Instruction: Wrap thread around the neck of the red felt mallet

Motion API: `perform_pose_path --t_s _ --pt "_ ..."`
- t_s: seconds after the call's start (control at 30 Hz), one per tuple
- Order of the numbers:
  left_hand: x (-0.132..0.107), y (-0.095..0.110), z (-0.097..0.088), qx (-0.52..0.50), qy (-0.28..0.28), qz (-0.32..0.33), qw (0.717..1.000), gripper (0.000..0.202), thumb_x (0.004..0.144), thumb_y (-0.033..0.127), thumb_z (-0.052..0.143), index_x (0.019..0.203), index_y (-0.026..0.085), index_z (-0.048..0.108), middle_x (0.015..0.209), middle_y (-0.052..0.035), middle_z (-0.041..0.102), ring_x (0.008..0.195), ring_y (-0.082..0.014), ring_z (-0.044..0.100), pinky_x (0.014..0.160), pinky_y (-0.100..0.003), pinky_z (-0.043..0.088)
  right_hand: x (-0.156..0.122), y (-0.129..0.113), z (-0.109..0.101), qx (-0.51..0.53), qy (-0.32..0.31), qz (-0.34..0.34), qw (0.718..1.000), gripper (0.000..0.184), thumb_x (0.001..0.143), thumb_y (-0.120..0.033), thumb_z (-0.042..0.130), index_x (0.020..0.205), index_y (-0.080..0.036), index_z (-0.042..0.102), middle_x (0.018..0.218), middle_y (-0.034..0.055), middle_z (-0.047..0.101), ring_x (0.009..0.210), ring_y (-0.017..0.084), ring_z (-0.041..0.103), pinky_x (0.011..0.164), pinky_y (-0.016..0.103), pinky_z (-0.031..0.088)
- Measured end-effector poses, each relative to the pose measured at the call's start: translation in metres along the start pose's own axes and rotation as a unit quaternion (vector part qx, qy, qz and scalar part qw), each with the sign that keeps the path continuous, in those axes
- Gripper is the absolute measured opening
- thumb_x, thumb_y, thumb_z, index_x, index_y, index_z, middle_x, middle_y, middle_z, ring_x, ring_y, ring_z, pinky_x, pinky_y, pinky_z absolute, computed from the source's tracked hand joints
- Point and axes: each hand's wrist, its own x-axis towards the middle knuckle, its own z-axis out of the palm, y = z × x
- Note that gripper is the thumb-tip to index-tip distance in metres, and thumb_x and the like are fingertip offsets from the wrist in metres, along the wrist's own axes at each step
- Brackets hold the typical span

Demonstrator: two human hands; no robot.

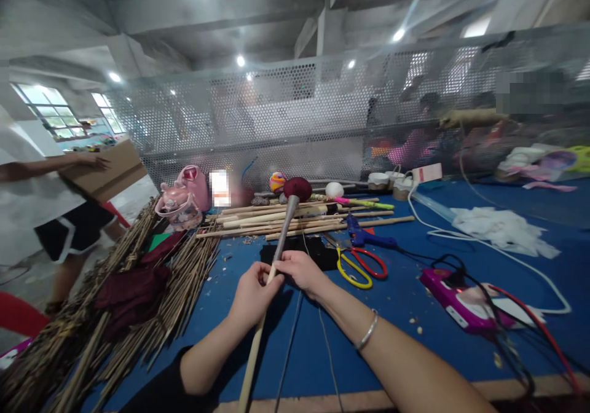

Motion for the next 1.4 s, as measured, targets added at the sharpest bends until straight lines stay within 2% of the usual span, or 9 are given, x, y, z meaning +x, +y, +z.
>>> perform_pose_path --t_s 0.13,0.27,0.37,0.53,0.63,0.9,1.07,1.23,1.4 --pt "0.006 0.008 0.0 0.032 -0.022 0.008 0.999 0.021 0.07 0.035 0.058 0.062 0.017 0.05 0.05 0.0021 0.053 0.04 -0.0072 0.046 0.04 -0.017 0.031 0.003 -0.003 -0.005 -0.007 0.017 -0.023 1.0 0.028 0.064 -0.036 0.068 0.064 -0.011 0.055 0.053 -0.0017 0.051 0.045 0.005 0.04 0.042 0.019 0.027" --pt "0.009 0.015 0.01 -0.137 -0.089 -0.076 0.984 0.033 0.074 0.049 0.049 0.069 0.017 0.047 0.05 0.001 0.055 0.032 -0.0076 0.044 0.033 -0.018 0.029 0.0 -0.009 -0.008 0.044 -0.01 0.017 0.999 0.03 0.07 -0.043 0.062 0.074 -0.015 0.052 0.042 -0.011 0.028 0.034 0.002 0.015 0.035 0.018 0.007" --pt "0.006 0.008 0.015 -0.218 -0.094 -0.091 0.967 0.039 0.075 0.055 0.045 0.071 0.017 0.046 0.049 0.0012 0.055 0.031 -0.0073 0.041 0.034 -0.018 0.028 0.0 -0.007 -0.007 0.053 -0.035 0.017 0.998 0.032 0.069 -0.044 0.062 0.07 -0.016 0.048 0.043 -0.0108 0.03 0.034 0.002 0.013 0.035 0.019 0.004" --pt "0.011 -0.008 0.005 -0.085 -0.04 -0.035 0.995 0.038 0.067 0.051 0.059 0.062 0.015 0.048 0.044 0.0049 0.045 0.04 -0.0054 0.037 0.041 -0.017 0.026 0.004 0.0 -0.001 -0.011 0.007 0.022 1.0 0.034 0.067 -0.045 0.062 0.062 -0.016 0.047 0.038 -0.0108 0.028 0.032 0.002 0.017 0.034 0.02 0.006" --pt "0.017 -0.01 -0.002 -0.043 -0.03 -0.043 0.998 0.038 0.062 0.049 0.065 0.058 0.015 0.048 0.045 0.0053 0.043 0.041 -0.0049 0.034 0.041 -0.018 0.023 0.006 0.0 0.002 -0.023 0.021 0.036 0.999 0.034 0.067 -0.045 0.062 0.061 -0.016 0.046 0.037 -0.0107 0.028 0.031 0.002 0.017 0.034 0.021 0.006" --pt "0.009 0.002 -0.002 -0.225 -0.105 -0.085 0.965 0.042 0.068 0.056 0.057 0.061 0.016 0.046 0.045 0.005 0.045 0.036 -0.005 0.033 0.038 -0.019 0.023 0.005 -0.004 0.001 0.088 -0.043 0.057 0.994 0.035 0.066 -0.045 0.065 0.079 -0.016 0.049 0.042 -0.0129 0.024 0.036 0.002 0.01 0.036 0.019 0.002" --pt "0.01 -0.001 -0.003 -0.16 -0.086 -0.084 0.98 0.037 0.068 0.051 0.059 0.063 0.015 0.047 0.045 0.0055 0.044 0.038 -0.0046 0.032 0.04 -0.018 0.023 0.007 -0.007 0.006 0.027 -0.011 0.039 0.999 0.035 0.065 -0.046 0.064 0.067 -0.016 0.046 0.039 -0.0113 0.029 0.033 0.002 0.014 0.035 0.02 0.005" --pt "0.012 -0.003 -0.006 -0.058 -0.02 -0.018 0.998 0.032 0.063 0.042 0.066 0.061 0.015 0.049 0.045 0.0056 0.045 0.04 -0.0044 0.035 0.041 -0.017 0.025 0.007 -0.011 0.012 0.022 0.008 -0.021 0.999 0.036 0.062 -0.044 0.068 0.067 -0.013 0.05 0.052 -0.0034 0.051 0.042 0.005 0.037 0.04 0.019 0.022" --pt "0.005 0.007 -0.002 -0.187 -0.08 -0.074 0.976 0.041 0.07 0.056 0.053 0.069 0.015 0.05 0.048 0.0014 0.054 0.034 -0.0069 0.042 0.037 -0.018 0.028 0.004 -0.013 0.01 0.057 -0.023 0.002 0.998 0.036 0.068 -0.045 0.063 0.08 -0.014 0.052 0.047 -0.0076 0.044 0.034 0.002 0.023 0.036 0.018 0.011"
